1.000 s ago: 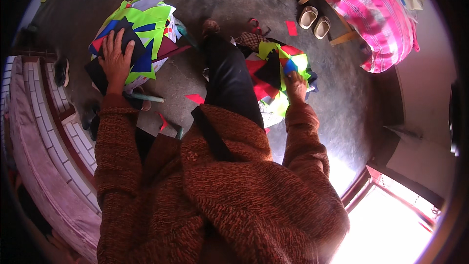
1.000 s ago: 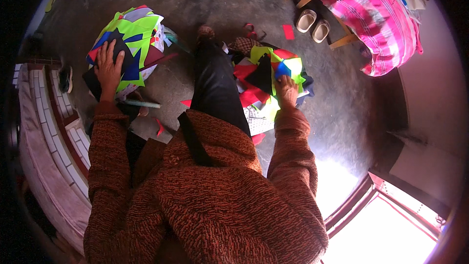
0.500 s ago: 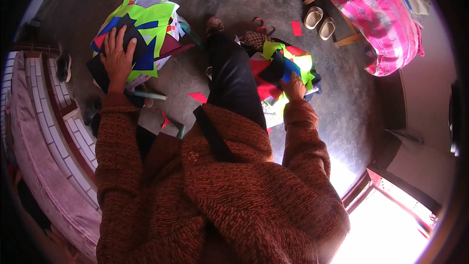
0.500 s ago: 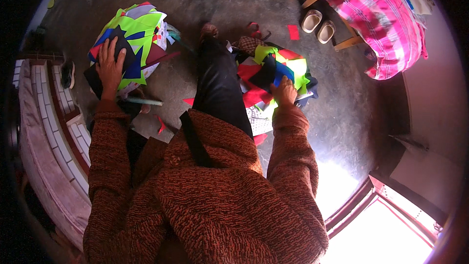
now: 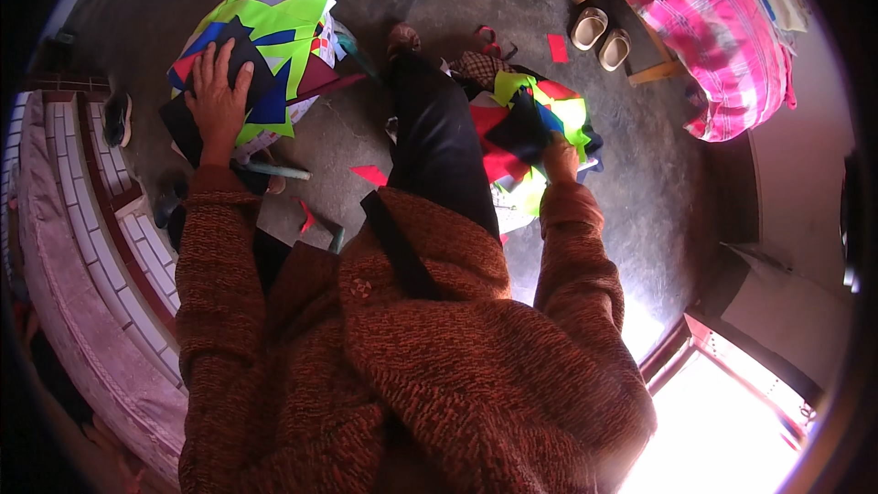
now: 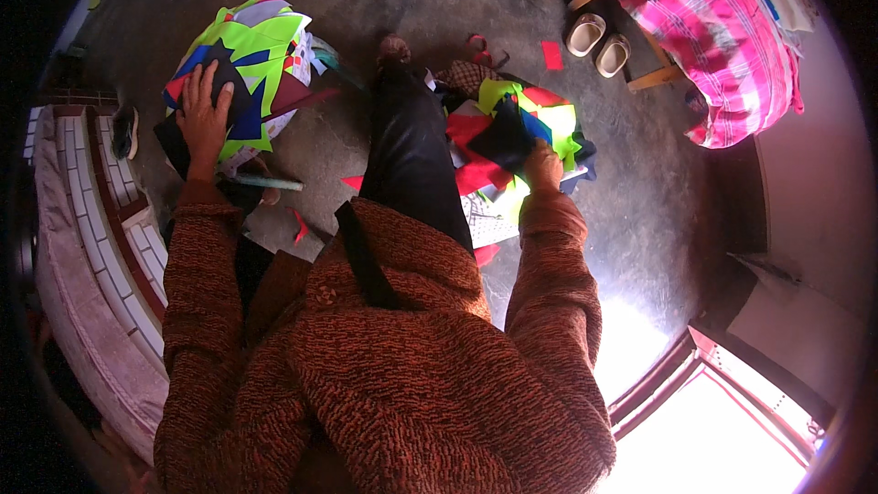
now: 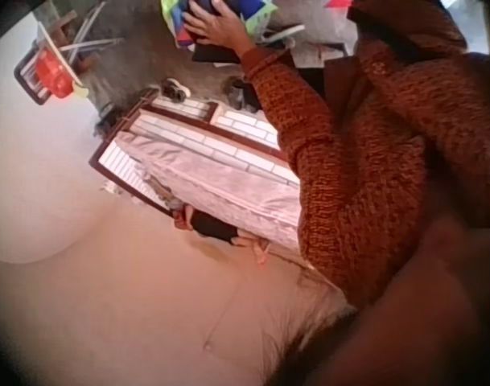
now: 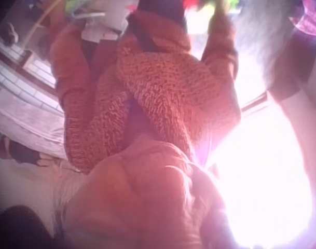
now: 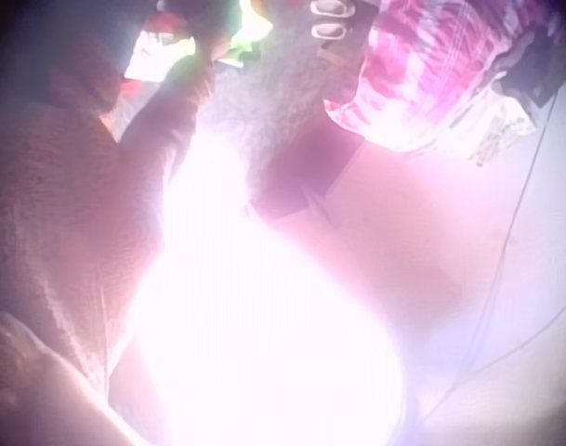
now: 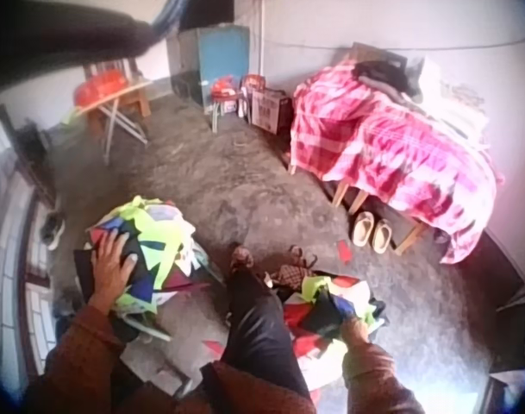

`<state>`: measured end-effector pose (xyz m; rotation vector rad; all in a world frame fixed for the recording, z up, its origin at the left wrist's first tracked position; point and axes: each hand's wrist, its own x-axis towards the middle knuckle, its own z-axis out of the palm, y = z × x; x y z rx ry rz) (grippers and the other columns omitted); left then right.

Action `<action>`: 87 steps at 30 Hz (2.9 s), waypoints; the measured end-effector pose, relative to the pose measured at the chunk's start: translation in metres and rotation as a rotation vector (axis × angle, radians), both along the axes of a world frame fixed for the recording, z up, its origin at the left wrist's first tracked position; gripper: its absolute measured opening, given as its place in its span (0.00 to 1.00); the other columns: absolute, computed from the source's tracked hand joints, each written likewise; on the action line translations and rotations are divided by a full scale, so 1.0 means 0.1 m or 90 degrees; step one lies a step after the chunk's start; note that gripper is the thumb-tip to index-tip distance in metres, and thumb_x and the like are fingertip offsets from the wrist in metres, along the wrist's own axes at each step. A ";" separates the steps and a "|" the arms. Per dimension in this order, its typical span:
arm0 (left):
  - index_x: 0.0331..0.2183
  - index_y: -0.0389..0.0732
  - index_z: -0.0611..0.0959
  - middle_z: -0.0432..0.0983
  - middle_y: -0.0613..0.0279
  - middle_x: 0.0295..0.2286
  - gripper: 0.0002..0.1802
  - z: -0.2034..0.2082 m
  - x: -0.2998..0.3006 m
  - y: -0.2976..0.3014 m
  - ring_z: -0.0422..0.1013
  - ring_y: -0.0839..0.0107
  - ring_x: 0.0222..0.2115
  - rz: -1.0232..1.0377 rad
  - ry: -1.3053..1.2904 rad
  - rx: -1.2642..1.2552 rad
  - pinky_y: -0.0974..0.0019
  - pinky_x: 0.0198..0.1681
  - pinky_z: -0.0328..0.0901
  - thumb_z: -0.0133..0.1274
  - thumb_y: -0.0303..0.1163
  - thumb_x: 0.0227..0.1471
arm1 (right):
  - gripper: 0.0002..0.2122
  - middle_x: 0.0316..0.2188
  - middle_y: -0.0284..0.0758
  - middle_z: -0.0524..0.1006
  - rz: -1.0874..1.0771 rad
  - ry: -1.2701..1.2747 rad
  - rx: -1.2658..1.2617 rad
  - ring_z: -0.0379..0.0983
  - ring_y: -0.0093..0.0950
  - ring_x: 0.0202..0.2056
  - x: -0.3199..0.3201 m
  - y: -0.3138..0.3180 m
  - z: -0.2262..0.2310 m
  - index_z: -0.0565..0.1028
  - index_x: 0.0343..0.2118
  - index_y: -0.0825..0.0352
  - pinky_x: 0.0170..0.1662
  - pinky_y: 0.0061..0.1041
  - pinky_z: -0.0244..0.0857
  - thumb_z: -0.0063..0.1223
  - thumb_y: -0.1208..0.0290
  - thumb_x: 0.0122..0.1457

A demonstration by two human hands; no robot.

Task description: The person arranges various colorful pieces of fabric on a small stool. They pick up individual pieces, fold them, and place them into a growing pile, occasionally adjusting the stack to keep it neat.

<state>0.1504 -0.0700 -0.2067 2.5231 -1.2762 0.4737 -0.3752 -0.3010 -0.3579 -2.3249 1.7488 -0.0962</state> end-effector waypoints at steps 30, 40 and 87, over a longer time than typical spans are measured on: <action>0.53 0.62 0.66 0.54 0.66 0.57 0.28 0.07 -0.08 0.02 0.48 0.60 0.59 0.029 0.009 0.001 0.32 0.52 0.45 0.45 0.55 0.51 | 0.11 0.35 0.35 0.75 -0.174 -0.991 0.493 0.73 0.28 0.33 0.00 -0.21 0.92 0.70 0.42 0.70 0.39 0.25 0.66 0.44 0.75 0.57; 0.53 0.57 0.68 0.54 0.62 0.57 0.29 0.21 -0.20 0.00 0.49 0.56 0.58 0.022 0.035 -0.024 0.28 0.52 0.42 0.47 0.53 0.50 | 0.12 0.35 0.29 0.74 0.034 -0.924 0.339 0.69 0.20 0.36 1.08 -0.26 1.95 0.72 0.44 0.67 0.41 0.21 0.62 0.48 0.72 0.57; 0.54 0.61 0.65 0.54 0.66 0.57 0.27 0.07 -0.10 -0.02 0.49 0.62 0.59 0.030 0.005 0.004 0.33 0.53 0.45 0.44 0.53 0.52 | 0.15 0.26 0.36 0.77 -0.213 -0.844 0.122 0.71 0.22 0.25 -0.17 0.07 1.05 0.73 0.38 0.71 0.29 0.19 0.64 0.45 0.63 0.59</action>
